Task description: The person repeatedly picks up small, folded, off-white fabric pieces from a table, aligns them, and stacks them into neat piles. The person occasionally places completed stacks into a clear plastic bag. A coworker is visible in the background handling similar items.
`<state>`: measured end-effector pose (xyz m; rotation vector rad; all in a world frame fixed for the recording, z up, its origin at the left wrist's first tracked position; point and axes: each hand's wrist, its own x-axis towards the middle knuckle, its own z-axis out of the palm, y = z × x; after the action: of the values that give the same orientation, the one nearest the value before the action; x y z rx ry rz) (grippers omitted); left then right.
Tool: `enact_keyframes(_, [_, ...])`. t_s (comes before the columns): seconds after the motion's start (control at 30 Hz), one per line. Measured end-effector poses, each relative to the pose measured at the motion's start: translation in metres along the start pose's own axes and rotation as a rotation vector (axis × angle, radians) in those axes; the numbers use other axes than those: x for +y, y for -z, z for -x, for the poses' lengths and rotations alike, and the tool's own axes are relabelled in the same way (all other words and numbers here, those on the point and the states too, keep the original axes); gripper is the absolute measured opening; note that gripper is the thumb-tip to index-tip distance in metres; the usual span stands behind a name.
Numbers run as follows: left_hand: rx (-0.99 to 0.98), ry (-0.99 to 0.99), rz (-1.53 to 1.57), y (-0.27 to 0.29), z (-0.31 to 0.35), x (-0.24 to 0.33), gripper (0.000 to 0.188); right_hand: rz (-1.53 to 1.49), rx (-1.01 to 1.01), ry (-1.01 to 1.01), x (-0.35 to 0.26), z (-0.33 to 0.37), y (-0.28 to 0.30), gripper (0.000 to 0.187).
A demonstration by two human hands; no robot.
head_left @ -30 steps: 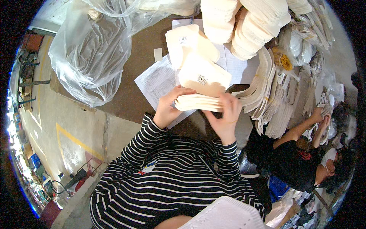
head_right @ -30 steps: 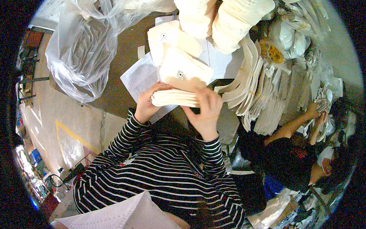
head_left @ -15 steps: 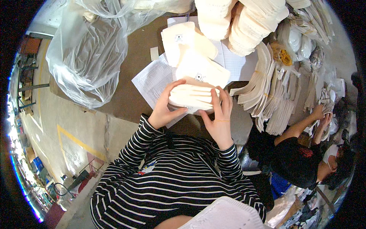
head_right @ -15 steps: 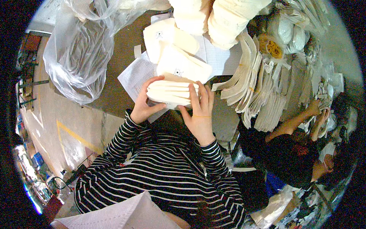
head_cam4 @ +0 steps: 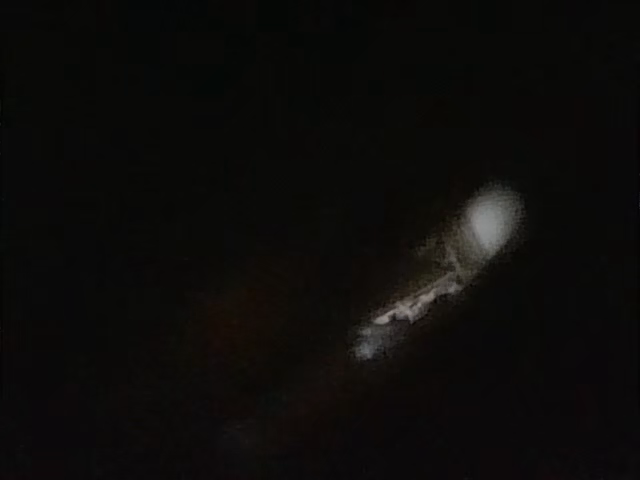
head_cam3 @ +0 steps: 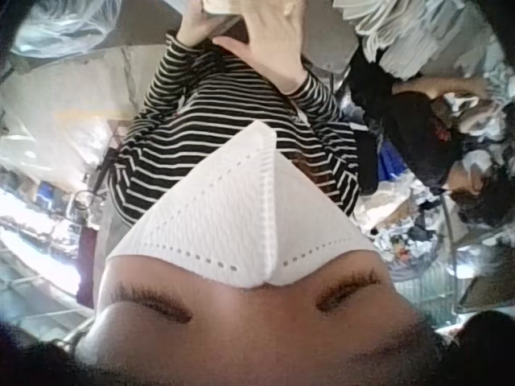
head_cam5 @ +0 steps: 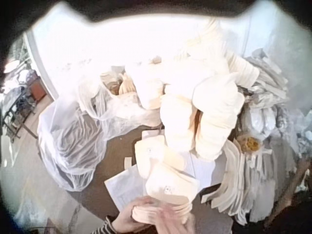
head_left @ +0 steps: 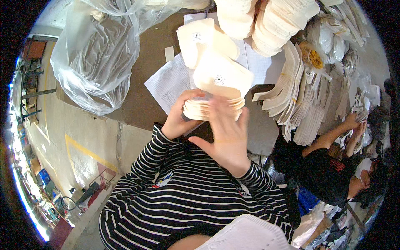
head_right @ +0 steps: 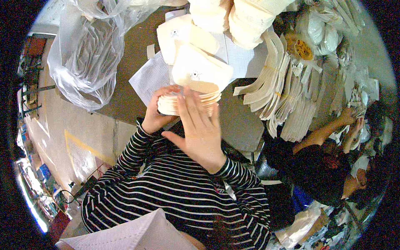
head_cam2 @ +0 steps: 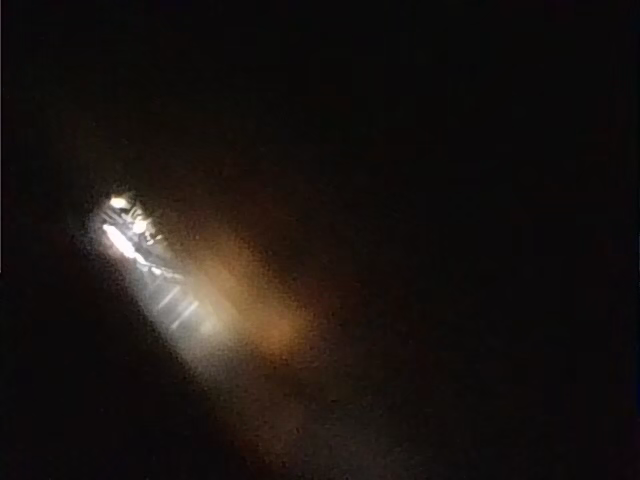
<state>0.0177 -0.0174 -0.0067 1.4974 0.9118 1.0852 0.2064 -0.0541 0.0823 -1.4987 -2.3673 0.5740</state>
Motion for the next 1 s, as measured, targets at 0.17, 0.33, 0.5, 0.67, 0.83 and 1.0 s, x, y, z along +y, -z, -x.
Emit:
enact_keyframes(0.17, [0.028,-0.025,-0.027,-0.001,0.001,0.000,0.071,0.005,0.222,0.001,0.007,-0.003,-0.011,0.104])
enact_keyframes(0.33, [-0.016,0.046,-0.061,0.003,-0.001,0.006,0.079,0.008,0.153,-0.020,0.034,-0.004,-0.001,0.121])
enact_keyframes(0.5, [-0.041,0.007,-0.071,0.000,-0.001,0.006,0.085,-0.439,0.214,0.012,0.071,-0.003,-0.015,0.133])
enact_keyframes(0.67, [0.023,0.001,-0.081,-0.004,0.001,0.011,0.098,-0.433,0.320,0.045,0.059,-0.004,-0.039,0.111])
enact_keyframes(0.83, [0.099,0.062,-0.058,-0.001,0.001,0.002,0.099,-0.369,0.379,-0.091,0.059,-0.004,-0.036,0.079])
enact_keyframes(1.0, [0.244,-0.008,-0.400,-0.003,0.011,0.009,0.083,-0.232,0.376,-0.031,0.065,0.009,-0.038,0.068])
